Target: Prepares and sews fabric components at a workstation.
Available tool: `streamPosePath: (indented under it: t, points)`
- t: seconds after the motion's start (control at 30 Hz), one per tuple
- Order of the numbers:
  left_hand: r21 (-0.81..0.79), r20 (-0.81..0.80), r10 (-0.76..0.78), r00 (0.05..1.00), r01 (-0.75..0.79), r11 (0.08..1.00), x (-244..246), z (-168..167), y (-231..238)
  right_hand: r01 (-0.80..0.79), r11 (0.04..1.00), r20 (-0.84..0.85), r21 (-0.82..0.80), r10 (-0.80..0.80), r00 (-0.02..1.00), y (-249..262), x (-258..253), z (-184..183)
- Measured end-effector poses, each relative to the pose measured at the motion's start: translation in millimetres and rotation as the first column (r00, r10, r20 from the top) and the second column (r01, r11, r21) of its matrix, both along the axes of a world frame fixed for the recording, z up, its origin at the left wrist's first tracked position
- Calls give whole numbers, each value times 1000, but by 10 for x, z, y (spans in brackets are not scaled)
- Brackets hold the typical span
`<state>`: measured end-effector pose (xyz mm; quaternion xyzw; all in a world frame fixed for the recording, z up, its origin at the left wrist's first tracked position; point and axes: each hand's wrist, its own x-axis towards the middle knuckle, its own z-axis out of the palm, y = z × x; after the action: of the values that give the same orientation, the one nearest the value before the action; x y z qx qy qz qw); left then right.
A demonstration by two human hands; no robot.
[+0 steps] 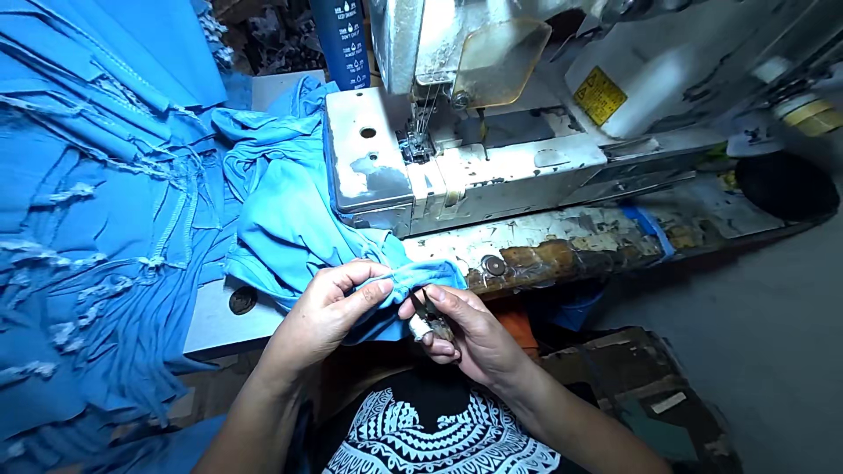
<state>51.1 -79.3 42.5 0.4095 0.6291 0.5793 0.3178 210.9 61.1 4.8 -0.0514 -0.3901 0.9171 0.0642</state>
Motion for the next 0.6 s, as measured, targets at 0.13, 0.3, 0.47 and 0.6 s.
streamPosePath:
  t: [0.13,0.3,0.47,0.6]
  points:
    - [5,-12,-5,1000,5,1000,1,-2,7,5,1000,2,-4,-5,1000,-2,1,-4]
    - [17,-6,-5,1000,5,1000,-5,-6,13,9,1000,5,-6,-9,1000,0,1,-2]
    - [16,13,-6,1000,6,1000,-9,-10,17,17,1000,32,-7,-17,999,-4,-10,11]
    - [7,-34,-26,999,26,1000,-2,-13,17,28,998,-115,47,-22,993,0,20,-47]
